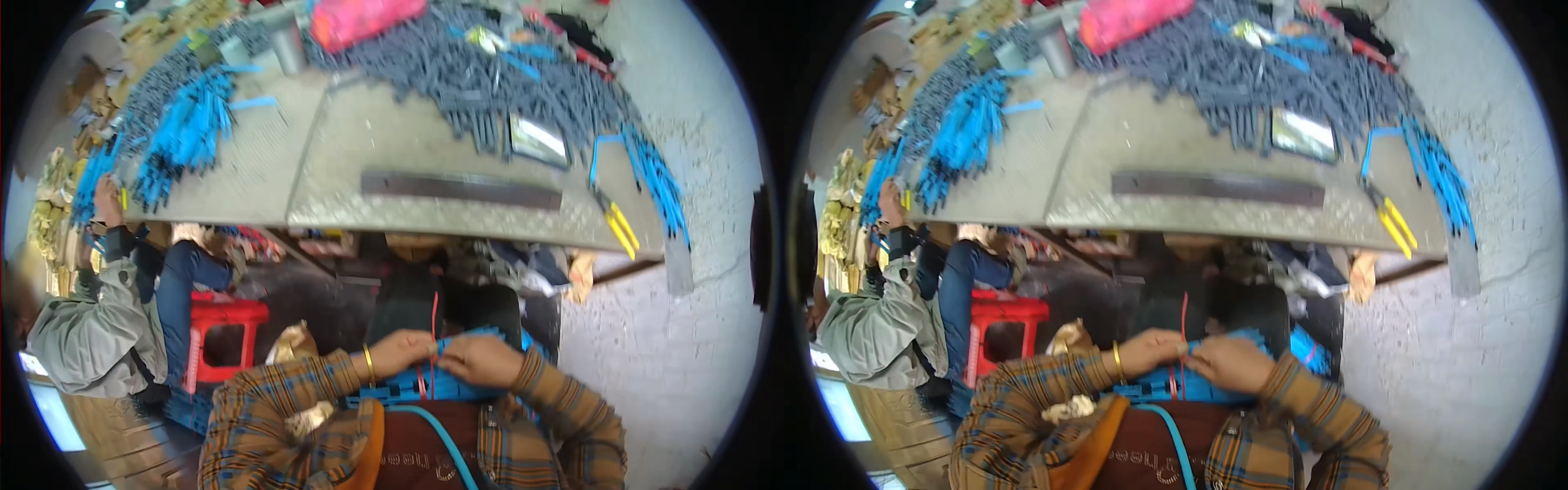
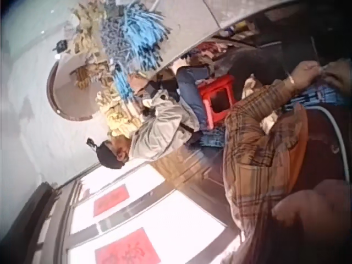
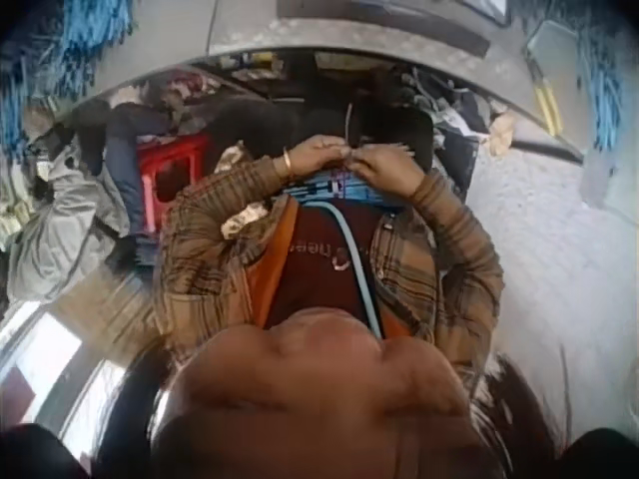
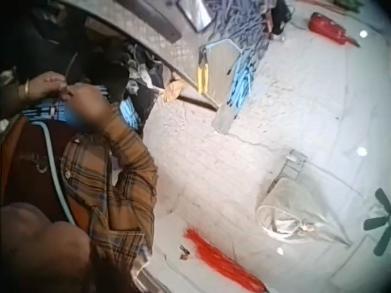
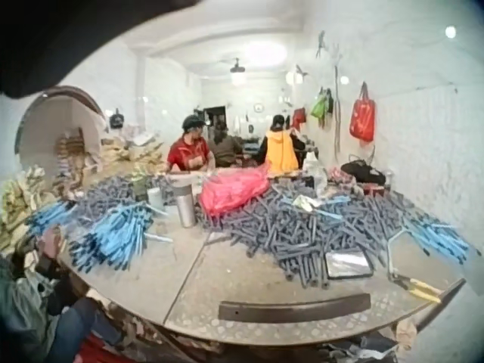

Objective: The person assembles bundles of blue electrical cables by tying them with rubber bands, then cuts the bundles with wire cutters.

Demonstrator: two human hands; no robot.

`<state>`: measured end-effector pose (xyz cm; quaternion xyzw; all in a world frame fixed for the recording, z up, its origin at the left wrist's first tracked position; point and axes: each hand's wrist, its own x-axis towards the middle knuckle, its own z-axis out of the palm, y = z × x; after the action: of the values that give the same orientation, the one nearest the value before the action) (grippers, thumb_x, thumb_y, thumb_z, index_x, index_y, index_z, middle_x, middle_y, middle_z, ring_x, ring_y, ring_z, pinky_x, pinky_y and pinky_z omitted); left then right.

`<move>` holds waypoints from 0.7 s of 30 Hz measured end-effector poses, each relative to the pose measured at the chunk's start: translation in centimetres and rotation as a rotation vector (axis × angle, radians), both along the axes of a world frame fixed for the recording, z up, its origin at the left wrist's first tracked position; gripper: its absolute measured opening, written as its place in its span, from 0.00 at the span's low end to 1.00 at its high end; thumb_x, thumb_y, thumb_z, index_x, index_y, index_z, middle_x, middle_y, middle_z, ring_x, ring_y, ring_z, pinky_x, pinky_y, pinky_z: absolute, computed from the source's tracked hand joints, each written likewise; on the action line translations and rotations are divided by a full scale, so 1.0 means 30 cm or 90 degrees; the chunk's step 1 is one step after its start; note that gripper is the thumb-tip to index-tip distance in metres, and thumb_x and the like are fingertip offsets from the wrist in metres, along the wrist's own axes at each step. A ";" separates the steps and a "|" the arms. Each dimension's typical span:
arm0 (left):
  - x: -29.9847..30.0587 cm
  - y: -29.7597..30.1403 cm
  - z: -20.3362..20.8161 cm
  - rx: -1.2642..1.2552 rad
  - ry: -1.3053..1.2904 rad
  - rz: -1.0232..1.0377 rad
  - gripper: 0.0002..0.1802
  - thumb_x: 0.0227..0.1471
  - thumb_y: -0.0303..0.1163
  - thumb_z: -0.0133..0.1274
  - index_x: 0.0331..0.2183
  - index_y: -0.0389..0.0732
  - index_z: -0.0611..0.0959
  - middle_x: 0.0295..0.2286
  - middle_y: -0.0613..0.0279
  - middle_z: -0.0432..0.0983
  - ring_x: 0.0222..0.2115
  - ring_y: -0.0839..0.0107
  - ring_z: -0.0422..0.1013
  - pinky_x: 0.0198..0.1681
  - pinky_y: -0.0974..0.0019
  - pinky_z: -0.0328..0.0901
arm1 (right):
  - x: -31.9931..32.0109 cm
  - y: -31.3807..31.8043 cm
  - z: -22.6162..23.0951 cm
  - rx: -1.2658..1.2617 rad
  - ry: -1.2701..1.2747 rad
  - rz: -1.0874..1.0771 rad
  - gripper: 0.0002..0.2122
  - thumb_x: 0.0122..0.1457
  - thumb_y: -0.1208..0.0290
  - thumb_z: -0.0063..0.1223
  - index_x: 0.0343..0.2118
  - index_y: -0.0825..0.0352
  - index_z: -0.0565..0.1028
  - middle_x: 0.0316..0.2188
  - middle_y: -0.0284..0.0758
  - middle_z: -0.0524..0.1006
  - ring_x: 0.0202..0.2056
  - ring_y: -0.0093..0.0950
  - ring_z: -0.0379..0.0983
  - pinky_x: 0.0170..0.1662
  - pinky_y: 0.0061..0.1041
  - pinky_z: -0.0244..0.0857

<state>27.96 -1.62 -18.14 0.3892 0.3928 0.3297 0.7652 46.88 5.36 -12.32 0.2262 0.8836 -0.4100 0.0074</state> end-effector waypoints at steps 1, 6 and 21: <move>-0.010 0.005 0.001 -0.009 0.019 -0.009 0.13 0.56 0.37 0.43 0.25 0.41 0.75 0.19 0.76 0.63 0.21 0.85 0.56 0.25 0.80 0.54 | -0.003 0.001 -0.015 -0.032 0.028 -0.015 0.12 0.53 0.60 0.48 0.27 0.65 0.73 0.23 0.41 0.72 0.27 0.40 0.70 0.29 0.35 0.64; -0.019 0.008 -0.010 -0.043 -0.058 0.002 0.13 0.55 0.38 0.43 0.25 0.41 0.75 0.17 0.75 0.63 0.19 0.84 0.56 0.25 0.79 0.54 | -0.017 -0.057 -0.009 -0.123 0.046 -0.025 0.11 0.54 0.62 0.47 0.26 0.65 0.73 0.24 0.40 0.73 0.26 0.38 0.70 0.29 0.33 0.63; -0.039 -0.026 -0.007 -0.076 -0.180 0.018 0.13 0.55 0.38 0.44 0.27 0.39 0.75 0.20 0.70 0.66 0.23 0.79 0.62 0.32 0.76 0.58 | -0.068 -0.137 -0.038 0.222 -0.028 -0.134 0.07 0.49 0.64 0.48 0.23 0.60 0.73 0.19 0.34 0.73 0.23 0.33 0.70 0.24 0.33 0.57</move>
<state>26.79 -2.40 -18.34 0.2873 0.3051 0.3679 0.8300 44.83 1.27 -13.46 0.3242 0.9123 -0.2441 -0.0556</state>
